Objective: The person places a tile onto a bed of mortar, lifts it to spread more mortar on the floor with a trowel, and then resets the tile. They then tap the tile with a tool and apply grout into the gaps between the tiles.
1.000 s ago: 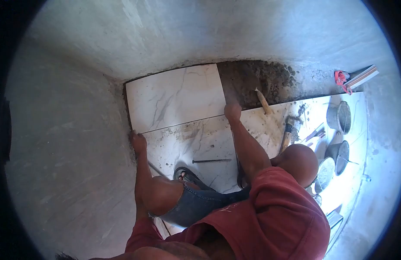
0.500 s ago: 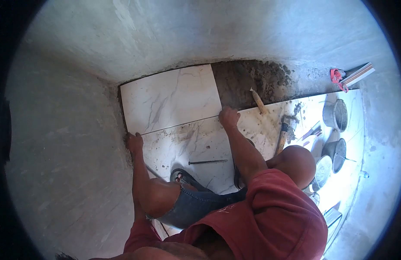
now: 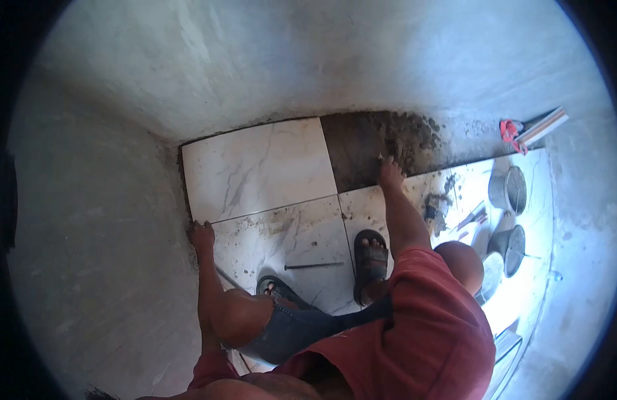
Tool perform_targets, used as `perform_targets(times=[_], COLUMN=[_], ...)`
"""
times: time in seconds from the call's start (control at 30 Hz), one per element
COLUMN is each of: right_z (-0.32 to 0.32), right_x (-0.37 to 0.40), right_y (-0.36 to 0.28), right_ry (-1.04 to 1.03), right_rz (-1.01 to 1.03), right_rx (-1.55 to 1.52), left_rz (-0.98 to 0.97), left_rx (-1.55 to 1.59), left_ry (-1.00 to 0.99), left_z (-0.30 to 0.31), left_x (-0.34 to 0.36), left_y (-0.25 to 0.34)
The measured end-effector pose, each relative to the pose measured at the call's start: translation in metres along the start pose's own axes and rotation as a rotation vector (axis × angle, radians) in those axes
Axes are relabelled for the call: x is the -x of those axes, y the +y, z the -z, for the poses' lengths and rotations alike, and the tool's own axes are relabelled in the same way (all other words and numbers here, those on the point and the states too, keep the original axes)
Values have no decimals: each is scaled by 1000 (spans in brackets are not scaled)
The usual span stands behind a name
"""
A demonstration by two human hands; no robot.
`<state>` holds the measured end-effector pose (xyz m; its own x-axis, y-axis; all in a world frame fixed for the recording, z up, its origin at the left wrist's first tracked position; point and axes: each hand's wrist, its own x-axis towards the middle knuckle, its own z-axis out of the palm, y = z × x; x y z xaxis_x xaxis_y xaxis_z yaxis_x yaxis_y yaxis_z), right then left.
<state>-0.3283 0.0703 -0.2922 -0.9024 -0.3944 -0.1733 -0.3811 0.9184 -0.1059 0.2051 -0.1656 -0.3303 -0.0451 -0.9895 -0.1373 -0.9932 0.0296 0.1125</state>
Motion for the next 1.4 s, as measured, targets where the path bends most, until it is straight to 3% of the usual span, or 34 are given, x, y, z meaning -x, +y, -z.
perform_targets(times=[0.07,0.1,0.17,0.23,0.27,0.33,0.43,0.53,0.6,0.63,0.7,0.77,0.83,0.97,1.27,1.4], right_z=[5,9,21,52,76,126,162,150,93,99,108,92,93,93,107,94], right_x=[-25,-32,-38,-54,-56,-52,-25,11,16,28,50,50,47,38,15,6], right_y=[7,10,20,19,13,-3,-3,6,36,32,19,28,27,28,10,10], right_ry=[-290,-291,-84,-19,-23,-252,-409,-392,-342,-345,-647,-585,-702,-782,-912,-933], right_rz=[150,161,374,583,575,616,703,880,906,903,473,533,410,443,431,407], right_rx=[223,226,178,230,230,117,-39,202,-160,-168,-252,-333,-268,-279,-106,-82], left_rz=[-6,-27,-59,-87,-94,-78,-86,-69,-111,-148,-159,-181,-104,-66,-174,-104], left_rx=[8,-11,-45,-42,-45,-61,-64,-15,-41,-69,-89,-112,-106,-103,-85,-73], left_ry=[25,20,-2,35,31,15,-9,-43,-42,-49,-106,-158,-286,-292,-265,-380], left_z=[-1,-1,-4,-11,-8,0,5,-2,-10,-7,2,18,26,15,20,13], left_x=[-5,-5,0,-4,-5,-1,-2,-4,-6,-4,-1,-1,-1,-6,-6,-17], left_y=[4,2,-6,-8,-5,2,5,0,-9,-10,-9,-3,5,0,-4,0])
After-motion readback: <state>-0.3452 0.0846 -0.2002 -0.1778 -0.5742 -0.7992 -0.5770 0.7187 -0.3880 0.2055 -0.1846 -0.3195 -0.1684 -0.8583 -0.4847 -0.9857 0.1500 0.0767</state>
